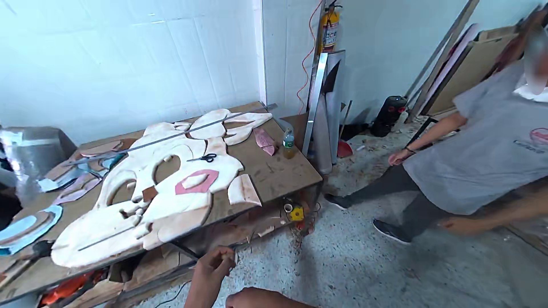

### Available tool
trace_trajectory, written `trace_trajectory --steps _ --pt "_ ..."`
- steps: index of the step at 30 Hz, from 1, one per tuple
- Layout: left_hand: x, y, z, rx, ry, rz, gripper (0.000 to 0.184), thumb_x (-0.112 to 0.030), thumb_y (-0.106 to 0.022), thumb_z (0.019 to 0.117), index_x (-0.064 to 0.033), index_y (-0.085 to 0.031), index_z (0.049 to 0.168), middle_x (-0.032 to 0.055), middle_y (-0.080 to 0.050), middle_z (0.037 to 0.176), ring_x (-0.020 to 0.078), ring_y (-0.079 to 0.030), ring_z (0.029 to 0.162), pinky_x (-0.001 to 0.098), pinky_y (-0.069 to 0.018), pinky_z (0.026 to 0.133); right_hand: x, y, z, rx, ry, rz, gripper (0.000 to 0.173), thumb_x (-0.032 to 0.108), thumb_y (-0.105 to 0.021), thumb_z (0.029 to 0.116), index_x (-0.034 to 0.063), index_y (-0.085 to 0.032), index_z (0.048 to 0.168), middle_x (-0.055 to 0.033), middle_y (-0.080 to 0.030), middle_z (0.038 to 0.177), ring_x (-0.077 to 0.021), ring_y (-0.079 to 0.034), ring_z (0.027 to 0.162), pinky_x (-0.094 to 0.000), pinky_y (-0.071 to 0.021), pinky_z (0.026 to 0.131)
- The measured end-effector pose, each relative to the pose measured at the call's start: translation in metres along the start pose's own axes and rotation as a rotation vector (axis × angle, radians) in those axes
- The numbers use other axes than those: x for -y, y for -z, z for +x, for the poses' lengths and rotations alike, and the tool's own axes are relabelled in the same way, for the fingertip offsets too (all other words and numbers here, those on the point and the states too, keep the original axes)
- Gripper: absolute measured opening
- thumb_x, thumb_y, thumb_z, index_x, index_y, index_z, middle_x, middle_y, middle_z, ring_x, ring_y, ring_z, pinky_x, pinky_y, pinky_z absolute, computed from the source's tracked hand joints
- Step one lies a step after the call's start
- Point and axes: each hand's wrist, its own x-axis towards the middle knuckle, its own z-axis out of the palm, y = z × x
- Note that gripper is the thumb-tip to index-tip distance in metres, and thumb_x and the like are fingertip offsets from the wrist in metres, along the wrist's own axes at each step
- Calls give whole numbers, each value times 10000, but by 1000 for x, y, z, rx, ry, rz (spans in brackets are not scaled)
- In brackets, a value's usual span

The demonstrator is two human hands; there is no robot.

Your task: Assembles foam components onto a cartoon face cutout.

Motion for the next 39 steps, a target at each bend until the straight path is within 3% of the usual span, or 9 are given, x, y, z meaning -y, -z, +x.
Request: trace_trajectory --steps 3,5,9,13,17,21,27,34,39 --pt "1 -6 20 225 -25 118 189 -278 -669 997 -164 -721 1138 3 -744 949 169 -723 814 383 -642 732 4 4 17 -102 -21 -166 604 475 -878 717 155 -671 1185 -127 -715 1040 -360 -684 982 -675 -537 803" --pt "18 -4 27 312 -43 346 237 -429 -658 982 -273 -718 1150 -122 -739 960 51 -707 836 336 -631 753 7 29 -3 -202 -6 -19 584 503 -857 774 101 -697 1167 -141 -714 978 -336 -688 921 -646 -546 834" --pt "70 20 33 142 89 341 252 -447 -648 984 -271 -718 1152 -114 -730 1064 60 -709 924 338 -635 773 -32 128 -41 -568 -140 266 459 414 -714 945 134 -672 1306 -73 -705 1190 -209 -693 1065 -459 -582 967" --pt "118 37 35 -11 217 292 210 -377 -669 978 -239 -724 1127 -94 -741 1069 80 -722 944 346 -649 768 -100 220 -38 -911 -306 340 343 401 -643 992 206 -692 1269 -5 -730 1126 -158 -710 989 -448 -601 914" --pt "133 53 37 -12 370 410 303 -431 -682 950 -262 -711 1200 -96 -731 1142 67 -712 985 355 -639 804 -136 279 18 -791 -217 161 334 370 -670 978 253 -676 1291 -3 -695 1168 -167 -698 939 -454 -610 844" --pt "116 70 61 -48 400 469 331 -436 -668 958 -261 -699 1237 -91 -721 1179 72 -709 1011 365 -638 818 -123 338 74 -503 -224 -196 492 278 -749 933 328 -621 1406 -18 -541 1479 -249 -565 1300 -536 -488 1074" --pt "135 116 82 -90 398 598 294 -468 -649 959 -315 -711 1203 -119 -696 1227 55 -653 1137 371 -600 912 -178 342 150 -518 -154 -457 667 499 -862 727 426 -643 1352 -26 -429 1567 -324 -389 1441 -612 -476 1056" --pt "178 182 135 -102 256 632 245 -409 -668 962 -289 -727 1168 -97 -694 1226 70 -625 1199 376 -570 1004 -152 299 150 -785 -434 -226 507 427 -756 878 283 -667 1356 -115 -501 1436 -295 -605 1186 -508 -586 920" --pt "210 215 183 -20 89 633 229 -376 -624 977 -290 -733 1159 -112 -687 1256 72 -574 1283 385 -495 1109 -128 259 175 -938 -614 -78 515 388 -753 883 241 -669 1369 -128 -490 1456 -288 -606 1193 -484 -583 929"
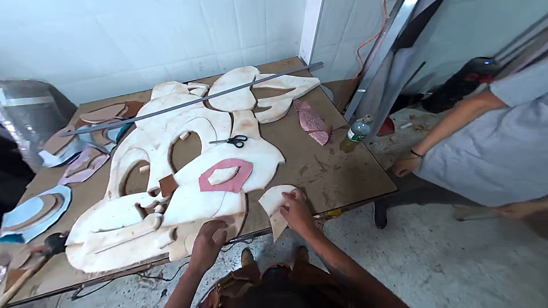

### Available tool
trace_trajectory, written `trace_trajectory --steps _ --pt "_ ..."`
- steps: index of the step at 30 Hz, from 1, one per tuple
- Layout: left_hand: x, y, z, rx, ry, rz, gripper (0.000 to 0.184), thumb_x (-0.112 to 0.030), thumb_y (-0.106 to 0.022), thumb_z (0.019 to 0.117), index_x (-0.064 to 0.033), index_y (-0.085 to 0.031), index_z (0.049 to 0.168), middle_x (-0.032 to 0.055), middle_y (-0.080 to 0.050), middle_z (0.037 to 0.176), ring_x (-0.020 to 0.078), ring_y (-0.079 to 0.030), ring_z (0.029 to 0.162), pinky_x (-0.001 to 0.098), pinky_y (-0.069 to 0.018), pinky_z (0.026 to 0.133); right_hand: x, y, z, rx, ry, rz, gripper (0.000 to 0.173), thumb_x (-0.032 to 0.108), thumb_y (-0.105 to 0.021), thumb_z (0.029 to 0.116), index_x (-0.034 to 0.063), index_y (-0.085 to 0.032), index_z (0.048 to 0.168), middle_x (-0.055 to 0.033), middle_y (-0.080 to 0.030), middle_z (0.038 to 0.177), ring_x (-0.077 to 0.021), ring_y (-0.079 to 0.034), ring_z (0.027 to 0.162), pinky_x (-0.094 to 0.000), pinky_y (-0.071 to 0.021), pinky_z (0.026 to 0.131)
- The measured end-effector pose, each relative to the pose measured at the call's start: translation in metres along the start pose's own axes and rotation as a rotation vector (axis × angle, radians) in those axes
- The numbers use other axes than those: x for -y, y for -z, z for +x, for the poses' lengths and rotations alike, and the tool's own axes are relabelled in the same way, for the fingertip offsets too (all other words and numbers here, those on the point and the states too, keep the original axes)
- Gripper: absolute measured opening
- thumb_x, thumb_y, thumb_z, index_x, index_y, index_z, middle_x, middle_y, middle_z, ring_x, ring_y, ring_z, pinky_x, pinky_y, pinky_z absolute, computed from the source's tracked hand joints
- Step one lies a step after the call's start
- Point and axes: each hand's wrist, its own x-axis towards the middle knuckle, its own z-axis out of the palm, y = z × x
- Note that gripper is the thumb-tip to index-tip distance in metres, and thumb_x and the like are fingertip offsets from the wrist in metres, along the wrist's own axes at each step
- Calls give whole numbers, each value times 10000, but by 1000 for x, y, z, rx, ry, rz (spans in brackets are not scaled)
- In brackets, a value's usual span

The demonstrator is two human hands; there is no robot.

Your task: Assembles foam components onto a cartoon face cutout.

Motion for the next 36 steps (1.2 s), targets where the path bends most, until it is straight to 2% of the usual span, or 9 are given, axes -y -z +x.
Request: trace_trajectory --steps 3,7,12,16,22,24,26,29,36 --pt "18 -6 25 3 -143 32 256 -367 -577 975 -311 -741 1164 -125 -656 1320 104 -504 1368 427 -438 1156 20 -21 -16 -89 -120 64 553 406 -749 878 202 -655 1383 -131 -485 1470 -288 -587 1236 -478 -568 974" --pt "36 -19 40 20 -278 74 283 -441 -561 993 -370 -727 1210 -149 -618 1399 142 -408 1467 478 -377 1204 48 -47 -31 -164 -245 140 558 406 -751 879 198 -647 1386 -134 -467 1489 -296 -582 1243 -499 -574 950" --pt "41 -25 44 28 -281 84 265 -465 -617 947 -375 -733 1167 -137 -577 1442 160 -393 1469 521 -377 1178 77 -56 -35 -133 -235 162 581 390 -757 871 195 -630 1403 -139 -461 1493 -307 -560 1272 -512 -569 964" --pt "49 -23 41 28 -274 61 238 -431 -635 943 -384 -736 1153 -169 -568 1439 125 -375 1471 497 -356 1194 86 -59 -36 -106 -206 144 590 387 -774 869 181 -630 1402 -145 -471 1482 -309 -610 1195 -531 -587 916" --pt "54 -19 37 71 -297 43 257 -466 -654 930 -413 -715 1174 -198 -519 1474 106 -325 1491 488 -346 1196 92 -56 -38 -76 -213 114 594 390 -777 861 132 -631 1375 -181 -464 1473 -334 -596 1209 -536 -576 929" --pt "54 -20 37 62 -305 54 285 -529 -681 897 -439 -710 1166 -199 -511 1475 109 -326 1486 486 -345 1190 94 -54 -42 -33 -165 85 623 349 -810 823 153 -620 1383 -158 -481 1451 -297 -634 1147 -499 -604 894" --pt "53 -19 40 56 -313 83 361 -616 -709 846 -460 -699 1172 -197 -511 1477 110 -340 1479 481 -355 1187 94 -52 -44 53 -79 -9 733 337 -862 755 219 -583 1422 -127 -459 1489 -304 -581 1248 -511 -588 942" --pt "49 -23 40 47 -322 114 472 -693 -726 794 -451 -696 1198 -138 -490 1516 147 -365 1469 494 -367 1172 78 -51 -44 72 45 -172 879 413 -924 668 367 -535 1455 -98 -458 1507 -340 -537 1290 -568 -566 926" --pt "40 -11 37 61 -277 143 491 -638 -775 774 -422 -694 1207 -111 -457 1545 154 -368 1463 493 -361 1177 76 -72 -38 -85 87 -159 843 426 -948 634 372 -589 1395 -68 -519 1415 -327 -556 1231 -582 -558 880"
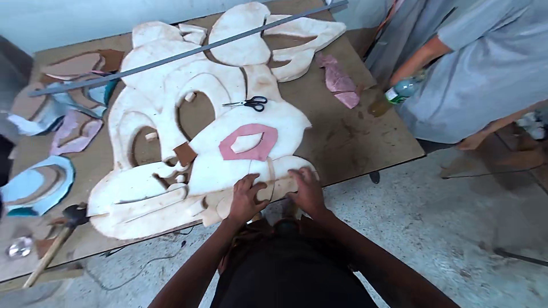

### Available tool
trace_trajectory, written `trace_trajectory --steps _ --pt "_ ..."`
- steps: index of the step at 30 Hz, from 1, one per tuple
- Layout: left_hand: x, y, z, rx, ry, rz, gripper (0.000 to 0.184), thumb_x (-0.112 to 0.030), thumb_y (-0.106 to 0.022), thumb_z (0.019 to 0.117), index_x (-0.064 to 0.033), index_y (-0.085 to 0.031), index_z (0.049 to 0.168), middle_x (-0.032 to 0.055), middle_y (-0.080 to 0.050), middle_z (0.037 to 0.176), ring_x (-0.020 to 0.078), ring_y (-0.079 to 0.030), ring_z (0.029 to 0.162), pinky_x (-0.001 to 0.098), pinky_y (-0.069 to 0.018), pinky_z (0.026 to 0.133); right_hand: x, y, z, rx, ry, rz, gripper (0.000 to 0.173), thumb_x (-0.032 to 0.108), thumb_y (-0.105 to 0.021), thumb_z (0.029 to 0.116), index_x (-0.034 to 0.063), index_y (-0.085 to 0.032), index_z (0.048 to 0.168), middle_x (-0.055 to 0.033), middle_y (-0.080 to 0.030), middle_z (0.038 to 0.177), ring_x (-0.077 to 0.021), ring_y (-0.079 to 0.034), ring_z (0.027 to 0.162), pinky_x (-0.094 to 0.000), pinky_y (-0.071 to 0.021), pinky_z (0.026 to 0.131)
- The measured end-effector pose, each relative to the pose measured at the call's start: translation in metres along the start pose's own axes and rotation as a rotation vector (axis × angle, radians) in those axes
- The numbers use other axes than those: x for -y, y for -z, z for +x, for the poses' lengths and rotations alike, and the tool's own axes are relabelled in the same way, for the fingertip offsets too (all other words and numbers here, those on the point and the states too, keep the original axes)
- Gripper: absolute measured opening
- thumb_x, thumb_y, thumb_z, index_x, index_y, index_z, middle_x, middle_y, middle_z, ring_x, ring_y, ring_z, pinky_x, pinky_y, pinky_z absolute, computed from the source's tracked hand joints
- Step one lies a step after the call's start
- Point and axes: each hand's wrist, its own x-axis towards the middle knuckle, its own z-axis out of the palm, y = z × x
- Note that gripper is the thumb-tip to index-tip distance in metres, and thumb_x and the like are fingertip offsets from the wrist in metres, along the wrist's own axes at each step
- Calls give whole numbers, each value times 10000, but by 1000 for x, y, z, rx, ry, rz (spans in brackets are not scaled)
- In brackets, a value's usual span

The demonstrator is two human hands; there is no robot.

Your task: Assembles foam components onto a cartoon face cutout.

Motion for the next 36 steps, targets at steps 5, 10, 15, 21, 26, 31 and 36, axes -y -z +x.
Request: trace_trajectory --steps 5,10,15,21,26,31,36 --pt "-4 9 1 7 -21 -9 474 -606 -787 791 -390 -699 1204 -75 -477 1539 179 -378 1467 507 -376 1178 12 5 0 31 -34 30 859 386 -959 645 314 -585 1416 -141 -528 1400 -377 -599 1177 -607 -588 805" --pt "0 25 0 22 -6 -183 392 -464 -747 902 -364 -692 1276 -86 -399 1610 146 -387 1471 480 -399 1188 12 -2 5 22 -22 8 909 413 -972 589 285 -587 1403 -147 -533 1360 -369 -597 1156 -592 -590 792" --pt "8 54 -31 -331 218 -383 272 -229 -718 920 -179 -728 1186 12 -469 1549 179 -534 1326 460 -510 1070 14 7 4 128 -3 64 934 424 -969 621 279 -554 1445 -167 -488 1427 -390 -580 1203 -622 -584 830" --pt "65 106 -101 -518 391 -195 246 -222 -704 923 -209 -733 1167 -19 -597 1394 167 -549 1305 417 -545 1019 -15 11 11 164 91 157 836 461 -904 720 256 -557 1452 -143 -488 1439 -346 -508 1305 -592 -530 981" --pt "106 126 -154 -499 489 -74 288 -334 -698 936 -221 -717 1200 -39 -643 1321 161 -570 1254 435 -522 1002 -20 9 17 157 17 203 748 512 -848 759 295 -581 1423 -125 -482 1439 -326 -516 1285 -589 -531 959" --pt "131 129 -190 -385 515 156 835 -697 -790 725 -314 -577 1436 36 -404 1615 306 -291 1531 626 -258 1231 3 17 9 -48 11 153 665 544 -794 819 220 -639 1378 -135 -482 1516 -346 -514 1344 -605 -497 1038" --pt "172 123 -177 -260 412 302 1203 -953 -697 490 -466 -400 1549 14 -188 1716 340 -87 1586 735 -106 1212 35 -11 11 -151 290 -18 1011 878 -669 677 387 -463 1537 -65 -251 1698 -337 -180 1573 -698 -204 1222"
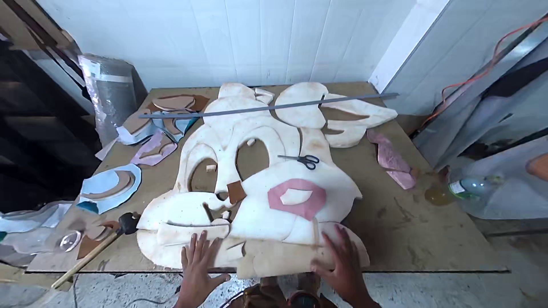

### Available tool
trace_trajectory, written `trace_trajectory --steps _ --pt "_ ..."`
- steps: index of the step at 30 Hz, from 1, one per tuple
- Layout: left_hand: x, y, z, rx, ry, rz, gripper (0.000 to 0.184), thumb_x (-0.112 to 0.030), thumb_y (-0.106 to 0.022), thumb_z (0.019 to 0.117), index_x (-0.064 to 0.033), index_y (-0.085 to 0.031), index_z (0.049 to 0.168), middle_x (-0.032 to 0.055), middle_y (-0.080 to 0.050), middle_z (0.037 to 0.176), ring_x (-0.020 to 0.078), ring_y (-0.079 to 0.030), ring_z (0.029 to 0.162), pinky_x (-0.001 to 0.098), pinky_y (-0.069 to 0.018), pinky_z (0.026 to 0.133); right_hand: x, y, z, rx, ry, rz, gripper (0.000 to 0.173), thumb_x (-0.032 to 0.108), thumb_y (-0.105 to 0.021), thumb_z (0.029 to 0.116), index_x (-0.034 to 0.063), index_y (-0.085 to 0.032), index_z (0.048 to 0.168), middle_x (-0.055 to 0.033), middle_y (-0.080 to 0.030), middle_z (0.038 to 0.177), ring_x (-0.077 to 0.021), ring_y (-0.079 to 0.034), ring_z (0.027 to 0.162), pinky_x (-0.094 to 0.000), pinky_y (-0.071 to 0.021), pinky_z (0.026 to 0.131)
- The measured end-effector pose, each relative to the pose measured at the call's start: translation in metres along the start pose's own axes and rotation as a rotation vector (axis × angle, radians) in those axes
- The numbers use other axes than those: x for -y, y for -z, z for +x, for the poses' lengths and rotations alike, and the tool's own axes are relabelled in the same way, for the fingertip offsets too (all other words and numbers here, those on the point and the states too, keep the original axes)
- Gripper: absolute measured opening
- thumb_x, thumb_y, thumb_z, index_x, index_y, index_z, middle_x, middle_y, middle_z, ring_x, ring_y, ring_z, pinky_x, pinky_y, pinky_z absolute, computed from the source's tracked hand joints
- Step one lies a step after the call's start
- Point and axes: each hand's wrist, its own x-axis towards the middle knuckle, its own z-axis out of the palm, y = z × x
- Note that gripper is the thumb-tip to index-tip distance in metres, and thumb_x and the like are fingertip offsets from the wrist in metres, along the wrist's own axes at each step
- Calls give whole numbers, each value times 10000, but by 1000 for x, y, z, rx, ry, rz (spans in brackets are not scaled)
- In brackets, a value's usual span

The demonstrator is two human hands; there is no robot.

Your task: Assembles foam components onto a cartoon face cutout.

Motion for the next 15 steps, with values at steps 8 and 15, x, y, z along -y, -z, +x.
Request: trace_trajectory --steps 8,15 --pt "17 -35 7 -70 -67 38 1062 -906 -730 523 -537 -462 1482 19 -139 1727 378 -44 1584 729 -88 1218 4 -50 -7 100 41 -140 1224 956 -676 502 460 -358 1576 33 -142 1730 -300 -63 1596 -730 -127 1212" --pt "20 -46 23 -79 -69 23 978 -863 -767 509 -542 -551 1408 12 -158 1723 377 -44 1584 715 -65 1224 8 -49 3 111 -37 -122 1156 838 -772 523 505 -370 1555 84 -131 1728 -266 -42 1599 -732 -96 1214"
